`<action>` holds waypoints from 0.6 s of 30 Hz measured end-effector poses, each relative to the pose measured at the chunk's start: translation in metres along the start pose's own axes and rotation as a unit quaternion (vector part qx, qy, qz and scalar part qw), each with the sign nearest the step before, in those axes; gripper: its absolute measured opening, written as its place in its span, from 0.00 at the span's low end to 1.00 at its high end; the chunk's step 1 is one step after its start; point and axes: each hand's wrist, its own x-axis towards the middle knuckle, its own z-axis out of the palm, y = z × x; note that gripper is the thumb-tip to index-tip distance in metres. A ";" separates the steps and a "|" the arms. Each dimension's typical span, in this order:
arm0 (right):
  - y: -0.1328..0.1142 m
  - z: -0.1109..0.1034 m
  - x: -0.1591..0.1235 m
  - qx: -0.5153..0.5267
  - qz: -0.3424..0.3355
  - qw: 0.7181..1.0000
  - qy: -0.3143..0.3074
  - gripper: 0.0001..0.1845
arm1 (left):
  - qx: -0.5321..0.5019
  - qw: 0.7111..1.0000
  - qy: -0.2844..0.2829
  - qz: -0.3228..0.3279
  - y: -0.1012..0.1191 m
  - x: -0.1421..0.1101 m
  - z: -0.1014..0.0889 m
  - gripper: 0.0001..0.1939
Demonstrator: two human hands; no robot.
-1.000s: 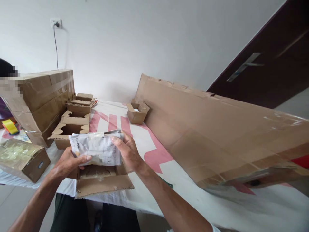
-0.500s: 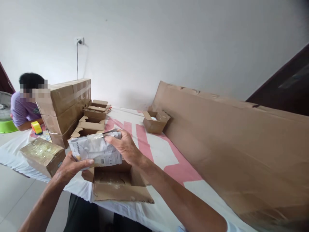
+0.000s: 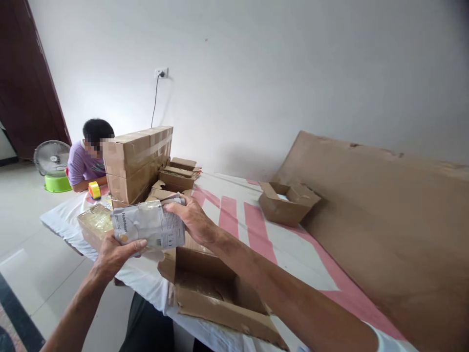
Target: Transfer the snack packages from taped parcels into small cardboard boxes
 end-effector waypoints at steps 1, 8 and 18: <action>0.001 0.006 0.004 -0.007 0.004 1.000 -0.007 0.15 | -0.006 1.000 0.013 0.000 -0.002 -0.001 -0.005 0.24; 0.010 0.057 0.033 -0.006 0.019 0.997 -0.079 0.15 | -0.067 0.989 0.128 0.014 -0.002 -0.007 -0.041 0.34; 0.034 0.130 0.092 -0.051 0.076 0.990 -0.111 0.04 | -0.035 0.970 0.237 0.037 -0.017 0.003 -0.095 0.32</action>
